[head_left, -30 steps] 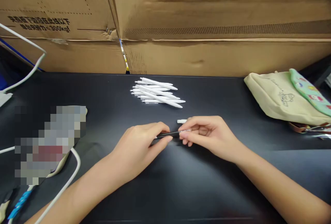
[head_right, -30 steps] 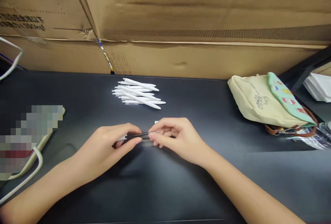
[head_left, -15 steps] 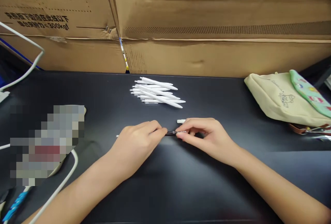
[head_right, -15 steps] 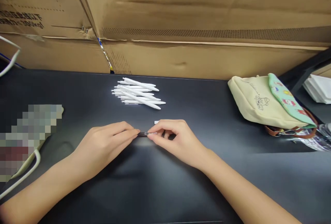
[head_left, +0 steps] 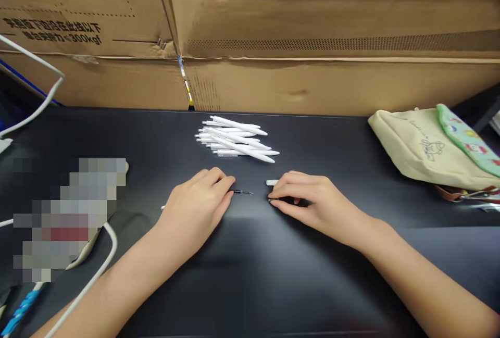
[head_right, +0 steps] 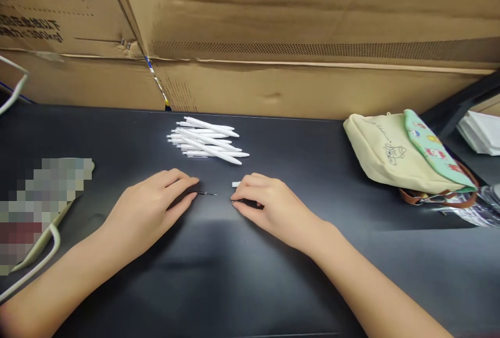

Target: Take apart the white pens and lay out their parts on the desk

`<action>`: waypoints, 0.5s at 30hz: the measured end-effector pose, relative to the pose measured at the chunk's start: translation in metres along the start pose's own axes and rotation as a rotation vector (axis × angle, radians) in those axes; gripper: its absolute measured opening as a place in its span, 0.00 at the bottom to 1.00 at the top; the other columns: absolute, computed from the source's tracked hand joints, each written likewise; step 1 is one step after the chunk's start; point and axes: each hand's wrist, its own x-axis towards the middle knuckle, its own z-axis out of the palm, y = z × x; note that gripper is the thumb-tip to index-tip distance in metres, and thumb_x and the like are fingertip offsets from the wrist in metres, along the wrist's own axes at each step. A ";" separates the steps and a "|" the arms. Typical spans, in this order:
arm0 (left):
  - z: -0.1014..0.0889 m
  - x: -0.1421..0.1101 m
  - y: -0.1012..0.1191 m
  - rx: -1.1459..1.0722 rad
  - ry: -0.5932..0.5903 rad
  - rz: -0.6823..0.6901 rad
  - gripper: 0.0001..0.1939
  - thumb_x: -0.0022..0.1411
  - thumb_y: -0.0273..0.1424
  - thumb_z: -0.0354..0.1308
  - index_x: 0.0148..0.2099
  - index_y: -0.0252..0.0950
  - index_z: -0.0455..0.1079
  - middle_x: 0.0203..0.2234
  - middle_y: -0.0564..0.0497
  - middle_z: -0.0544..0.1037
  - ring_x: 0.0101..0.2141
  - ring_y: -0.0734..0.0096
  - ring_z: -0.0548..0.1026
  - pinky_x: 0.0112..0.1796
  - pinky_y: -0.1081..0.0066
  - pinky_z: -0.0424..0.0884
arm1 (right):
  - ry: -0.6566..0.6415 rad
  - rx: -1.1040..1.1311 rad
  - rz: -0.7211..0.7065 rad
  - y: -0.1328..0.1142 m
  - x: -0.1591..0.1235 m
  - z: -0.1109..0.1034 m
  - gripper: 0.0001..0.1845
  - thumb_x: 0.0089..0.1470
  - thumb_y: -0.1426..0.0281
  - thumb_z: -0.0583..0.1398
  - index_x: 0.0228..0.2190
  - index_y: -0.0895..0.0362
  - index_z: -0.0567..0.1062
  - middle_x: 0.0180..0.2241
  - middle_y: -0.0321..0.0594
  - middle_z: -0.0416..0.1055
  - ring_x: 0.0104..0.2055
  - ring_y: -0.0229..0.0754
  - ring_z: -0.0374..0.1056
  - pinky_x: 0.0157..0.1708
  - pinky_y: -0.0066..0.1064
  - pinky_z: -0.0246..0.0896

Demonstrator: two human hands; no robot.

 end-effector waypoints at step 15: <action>-0.012 -0.003 0.003 -0.129 0.271 0.144 0.26 0.63 0.17 0.42 0.62 0.32 0.52 0.52 0.41 0.70 0.47 0.64 0.71 0.45 0.65 0.69 | 0.193 0.534 0.316 -0.016 0.002 -0.003 0.07 0.48 0.65 0.64 0.27 0.57 0.76 0.25 0.40 0.72 0.22 0.35 0.63 0.18 0.26 0.59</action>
